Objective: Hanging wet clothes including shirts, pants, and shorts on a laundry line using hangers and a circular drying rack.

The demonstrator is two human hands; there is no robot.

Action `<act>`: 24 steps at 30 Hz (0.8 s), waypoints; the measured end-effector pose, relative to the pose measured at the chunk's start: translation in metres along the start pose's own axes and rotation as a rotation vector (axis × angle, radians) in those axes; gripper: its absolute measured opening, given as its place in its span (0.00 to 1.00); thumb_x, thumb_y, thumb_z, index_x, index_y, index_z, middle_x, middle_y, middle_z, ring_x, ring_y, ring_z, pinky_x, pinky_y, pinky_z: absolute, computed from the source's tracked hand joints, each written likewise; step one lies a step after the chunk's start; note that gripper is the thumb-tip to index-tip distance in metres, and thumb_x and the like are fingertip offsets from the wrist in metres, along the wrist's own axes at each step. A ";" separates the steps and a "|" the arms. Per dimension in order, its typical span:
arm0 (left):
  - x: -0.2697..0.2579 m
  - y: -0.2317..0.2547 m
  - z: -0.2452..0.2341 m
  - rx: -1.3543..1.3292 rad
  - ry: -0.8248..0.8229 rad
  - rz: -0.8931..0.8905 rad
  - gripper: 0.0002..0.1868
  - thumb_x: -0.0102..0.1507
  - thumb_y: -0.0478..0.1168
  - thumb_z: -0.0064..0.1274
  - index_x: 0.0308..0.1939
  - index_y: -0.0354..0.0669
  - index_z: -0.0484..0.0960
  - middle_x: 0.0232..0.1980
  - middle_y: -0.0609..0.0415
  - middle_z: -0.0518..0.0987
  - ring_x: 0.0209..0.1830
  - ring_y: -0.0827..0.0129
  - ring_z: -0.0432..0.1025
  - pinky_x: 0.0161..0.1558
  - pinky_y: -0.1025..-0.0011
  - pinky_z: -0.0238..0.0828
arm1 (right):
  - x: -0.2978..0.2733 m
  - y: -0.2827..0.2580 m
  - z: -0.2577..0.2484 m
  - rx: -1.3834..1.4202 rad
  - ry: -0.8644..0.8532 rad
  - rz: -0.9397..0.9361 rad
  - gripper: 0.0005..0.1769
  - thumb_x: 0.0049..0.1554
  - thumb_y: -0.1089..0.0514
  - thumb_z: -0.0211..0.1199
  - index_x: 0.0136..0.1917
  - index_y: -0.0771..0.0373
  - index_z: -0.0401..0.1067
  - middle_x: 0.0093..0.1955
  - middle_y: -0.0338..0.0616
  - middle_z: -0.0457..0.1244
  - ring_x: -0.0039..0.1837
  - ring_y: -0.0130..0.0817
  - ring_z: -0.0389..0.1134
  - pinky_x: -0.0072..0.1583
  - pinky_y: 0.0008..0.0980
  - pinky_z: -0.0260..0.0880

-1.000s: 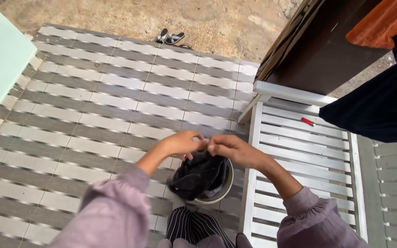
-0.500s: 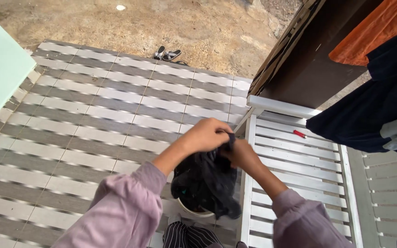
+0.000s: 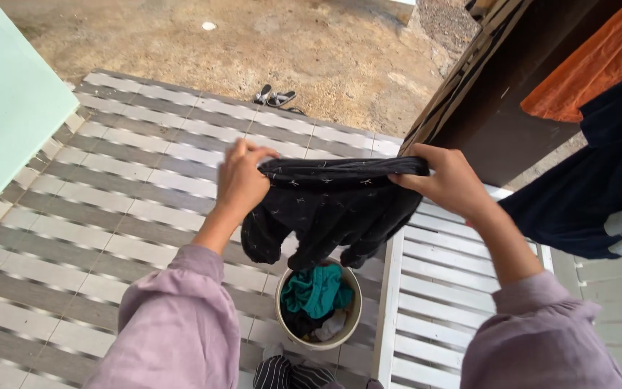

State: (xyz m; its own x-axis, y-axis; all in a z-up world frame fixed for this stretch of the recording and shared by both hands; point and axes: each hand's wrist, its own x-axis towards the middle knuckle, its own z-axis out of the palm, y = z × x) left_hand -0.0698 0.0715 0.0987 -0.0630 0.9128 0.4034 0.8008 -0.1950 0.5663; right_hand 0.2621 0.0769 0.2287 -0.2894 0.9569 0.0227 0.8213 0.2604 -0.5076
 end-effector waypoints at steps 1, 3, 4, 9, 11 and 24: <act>0.006 -0.028 0.021 0.005 0.009 0.007 0.17 0.58 0.28 0.52 0.47 0.48 0.85 0.55 0.44 0.76 0.54 0.44 0.74 0.52 0.49 0.71 | 0.004 0.008 0.002 0.002 0.009 -0.008 0.16 0.53 0.48 0.72 0.48 0.61 0.79 0.42 0.49 0.73 0.48 0.42 0.74 0.54 0.43 0.72; 0.011 -0.083 0.066 -0.159 -0.240 -0.018 0.14 0.58 0.34 0.55 0.47 0.50 0.86 0.53 0.43 0.81 0.56 0.47 0.75 0.57 0.52 0.72 | 0.004 0.028 0.009 -0.104 -0.330 0.026 0.21 0.50 0.50 0.76 0.51 0.61 0.75 0.46 0.51 0.71 0.54 0.42 0.72 0.57 0.44 0.69; 0.024 -0.057 0.045 -0.158 -0.243 -0.015 0.14 0.58 0.34 0.55 0.47 0.50 0.86 0.53 0.43 0.81 0.56 0.47 0.75 0.57 0.52 0.72 | 0.026 0.057 0.016 -0.101 -0.328 0.029 0.21 0.50 0.50 0.76 0.51 0.61 0.75 0.46 0.51 0.71 0.54 0.42 0.72 0.57 0.44 0.69; 0.132 0.030 -0.021 0.047 0.514 0.127 0.17 0.61 0.35 0.52 0.55 0.38 0.78 0.45 0.43 0.81 0.45 0.43 0.74 0.43 0.47 0.69 | 0.066 0.058 -0.027 -0.568 0.704 -0.407 0.22 0.53 0.68 0.67 0.60 0.63 0.69 0.65 0.57 0.62 0.66 0.60 0.63 0.63 0.51 0.67; 0.162 0.050 -0.063 0.106 0.427 0.160 0.19 0.60 0.35 0.52 0.56 0.40 0.78 0.48 0.42 0.79 0.48 0.43 0.74 0.45 0.47 0.68 | 0.059 0.049 -0.061 -0.377 0.877 -0.379 0.18 0.58 0.67 0.64 0.62 0.63 0.70 0.62 0.52 0.63 0.63 0.53 0.65 0.62 0.49 0.68; -0.008 -0.029 -0.013 0.087 -0.325 -0.269 0.11 0.61 0.44 0.53 0.43 0.46 0.85 0.52 0.43 0.82 0.55 0.47 0.75 0.54 0.54 0.71 | 0.026 0.072 0.100 -0.051 0.118 -0.241 0.19 0.45 0.72 0.62 0.51 0.63 0.76 0.50 0.51 0.67 0.53 0.48 0.69 0.55 0.42 0.71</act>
State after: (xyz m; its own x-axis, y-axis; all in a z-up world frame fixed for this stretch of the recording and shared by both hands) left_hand -0.1005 0.0648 0.0885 -0.0964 0.9953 -0.0057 0.8296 0.0835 0.5520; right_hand 0.2652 0.1075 0.1068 -0.4225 0.8743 0.2389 0.7602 0.4854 -0.4318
